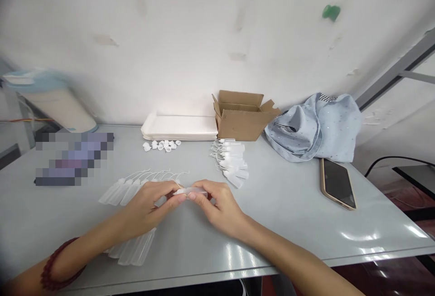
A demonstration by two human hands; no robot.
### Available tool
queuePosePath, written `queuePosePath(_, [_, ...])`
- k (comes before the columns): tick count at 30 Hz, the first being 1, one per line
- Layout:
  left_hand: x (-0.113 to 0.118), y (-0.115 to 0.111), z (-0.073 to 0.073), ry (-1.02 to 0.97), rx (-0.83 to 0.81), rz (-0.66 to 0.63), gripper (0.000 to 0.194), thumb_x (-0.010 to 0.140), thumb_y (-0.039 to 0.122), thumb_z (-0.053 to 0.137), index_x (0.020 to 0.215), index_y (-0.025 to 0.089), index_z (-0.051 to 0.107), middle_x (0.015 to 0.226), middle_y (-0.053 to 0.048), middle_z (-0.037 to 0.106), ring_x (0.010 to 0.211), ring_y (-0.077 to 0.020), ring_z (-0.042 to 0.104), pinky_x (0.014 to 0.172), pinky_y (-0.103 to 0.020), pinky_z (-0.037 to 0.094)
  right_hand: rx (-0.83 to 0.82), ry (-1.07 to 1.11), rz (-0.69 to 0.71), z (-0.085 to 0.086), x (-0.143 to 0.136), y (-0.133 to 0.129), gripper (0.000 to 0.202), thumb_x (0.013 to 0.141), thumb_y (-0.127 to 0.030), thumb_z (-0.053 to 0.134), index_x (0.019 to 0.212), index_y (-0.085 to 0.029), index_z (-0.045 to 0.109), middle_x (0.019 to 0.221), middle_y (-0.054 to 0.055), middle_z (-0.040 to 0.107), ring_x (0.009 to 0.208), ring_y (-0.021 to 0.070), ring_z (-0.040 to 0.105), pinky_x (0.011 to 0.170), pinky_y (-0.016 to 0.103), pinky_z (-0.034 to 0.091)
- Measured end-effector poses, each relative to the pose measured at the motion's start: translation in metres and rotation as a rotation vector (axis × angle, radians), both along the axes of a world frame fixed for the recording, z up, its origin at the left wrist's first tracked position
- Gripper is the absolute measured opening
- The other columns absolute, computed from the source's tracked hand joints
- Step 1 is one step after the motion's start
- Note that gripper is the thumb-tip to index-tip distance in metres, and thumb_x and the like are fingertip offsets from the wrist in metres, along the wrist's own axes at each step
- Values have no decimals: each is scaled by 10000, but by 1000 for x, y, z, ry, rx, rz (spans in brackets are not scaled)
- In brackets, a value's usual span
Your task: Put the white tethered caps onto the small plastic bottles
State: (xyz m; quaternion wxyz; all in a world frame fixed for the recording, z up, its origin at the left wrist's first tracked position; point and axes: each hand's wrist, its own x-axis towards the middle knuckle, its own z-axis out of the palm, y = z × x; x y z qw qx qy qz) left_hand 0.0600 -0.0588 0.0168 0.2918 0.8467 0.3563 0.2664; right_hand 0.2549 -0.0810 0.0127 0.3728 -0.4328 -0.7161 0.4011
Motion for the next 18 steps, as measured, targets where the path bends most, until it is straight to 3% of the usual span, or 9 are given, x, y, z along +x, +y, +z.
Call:
queuePosePath(4, [1,-1,6,-10,-76,2,388,934,337,422,595,162,490,529,38,475,503,-90,422,486,-211,309,43,-1,35,1,1,1,285,922,-331,466,913,-139,676,759,40,638,663,131,527,598,248,381])
queuePosePath(7, [1,-2,6,-20,-42,-27,399,933,308,424,560,166,430,492,54,416,466,-76,366,488,-217,291,-105,72,78,2,2,2,311,912,-376,483,855,-152,692,627,-4,567,542,95,434,505,226,320])
queuePosePath(10, [1,-4,4,-14,28,-68,399,940,278,408,558,174,366,486,63,354,454,-73,311,482,-225,264,-260,152,100,4,4,3,323,887,-412,524,780,-151,682,487,-60,391,453,69,303,446,219,245])
queuePosePath(14, [0,-5,0,11,169,-90,393,953,268,384,577,189,299,507,70,269,459,-81,238,458,-236,210,-421,234,99,2,5,6,369,844,-474,567,678,-148,617,475,-77,301,439,63,259,416,217,215])
queuePosePath(18, [0,-4,-6,40,278,-74,380,964,273,373,596,187,338,520,64,329,464,-85,280,465,-230,228,-525,275,114,-2,5,9,398,823,-508,581,651,-149,578,484,-86,261,432,59,225,394,210,213])
